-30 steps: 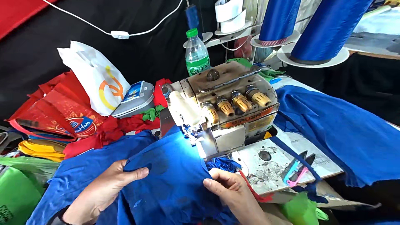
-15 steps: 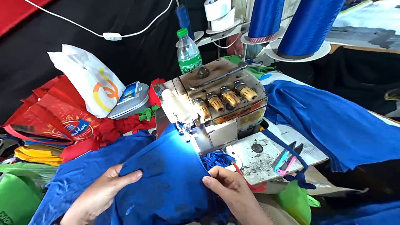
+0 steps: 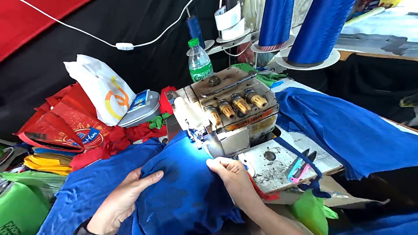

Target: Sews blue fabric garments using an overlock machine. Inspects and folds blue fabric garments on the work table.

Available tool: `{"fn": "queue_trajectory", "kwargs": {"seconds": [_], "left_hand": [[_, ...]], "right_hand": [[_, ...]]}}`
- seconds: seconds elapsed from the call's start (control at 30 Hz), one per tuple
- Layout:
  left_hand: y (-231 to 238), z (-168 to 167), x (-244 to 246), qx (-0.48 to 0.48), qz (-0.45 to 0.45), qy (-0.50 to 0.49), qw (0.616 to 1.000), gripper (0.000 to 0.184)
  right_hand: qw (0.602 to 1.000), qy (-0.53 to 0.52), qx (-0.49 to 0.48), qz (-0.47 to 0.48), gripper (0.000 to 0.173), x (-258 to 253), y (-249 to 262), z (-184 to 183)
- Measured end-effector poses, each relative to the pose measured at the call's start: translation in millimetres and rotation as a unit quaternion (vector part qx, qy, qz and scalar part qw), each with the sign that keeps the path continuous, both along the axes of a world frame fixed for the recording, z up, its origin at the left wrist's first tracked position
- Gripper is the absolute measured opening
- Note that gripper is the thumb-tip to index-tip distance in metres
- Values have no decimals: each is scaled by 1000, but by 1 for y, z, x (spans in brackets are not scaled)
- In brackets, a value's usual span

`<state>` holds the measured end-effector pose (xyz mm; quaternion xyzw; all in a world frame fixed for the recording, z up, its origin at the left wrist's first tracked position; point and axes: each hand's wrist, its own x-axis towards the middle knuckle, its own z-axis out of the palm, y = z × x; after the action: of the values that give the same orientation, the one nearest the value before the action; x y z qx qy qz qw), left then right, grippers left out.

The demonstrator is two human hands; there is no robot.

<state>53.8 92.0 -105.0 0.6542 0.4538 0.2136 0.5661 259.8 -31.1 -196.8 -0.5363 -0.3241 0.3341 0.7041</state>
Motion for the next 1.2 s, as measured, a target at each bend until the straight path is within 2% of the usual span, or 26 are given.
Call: {"fn": "queue_trajectory", "kwargs": {"seconds": [0.27,0.37,0.43,0.5,0.53,0.6,0.67,0.73,0.8,0.87,0.97,1.1,1.2], "left_hand": [[11,-17,-10,62,-6,6,998,30],[18,-22,-15,130,-14,50,990,34],[27,-25,-28,152,-78,112,979,42],[31,-20,-46,97,-181,170,964,52],[32,-19,-53,66,-213,200,954,51],[36,-21,-68,34,-236,270,933,50],[37,-19,-86,51,-218,273,936,41],[34,-11,-105,70,-191,185,961,30],[27,-2,-112,48,-163,88,981,32],[21,1,-109,36,-134,59,989,37],[17,-10,-102,76,-93,82,989,33],[18,-16,-102,106,-88,90,986,38],[22,-36,-96,194,-44,194,961,45]], "right_hand": [[1000,18,-5,18,39,-6,-4,-6],[996,-7,-33,85,25,-2,-13,-7],[991,-20,-39,126,13,-4,-26,-11],[988,-20,-34,152,18,-8,-43,-22],[987,-20,-30,157,19,-11,-53,-29],[987,-30,-28,156,18,-17,-70,-43],[986,-40,-46,155,18,-19,-83,-52],[985,-43,-60,154,19,-20,-93,-63],[987,-33,-57,145,17,-23,-98,-76],[990,-25,-48,129,15,-28,-101,-85],[990,-44,-34,128,20,-30,-103,-87],[988,-76,6,135,25,-28,-109,-87],[983,-29,-16,182,20,-28,-109,-102]]}}
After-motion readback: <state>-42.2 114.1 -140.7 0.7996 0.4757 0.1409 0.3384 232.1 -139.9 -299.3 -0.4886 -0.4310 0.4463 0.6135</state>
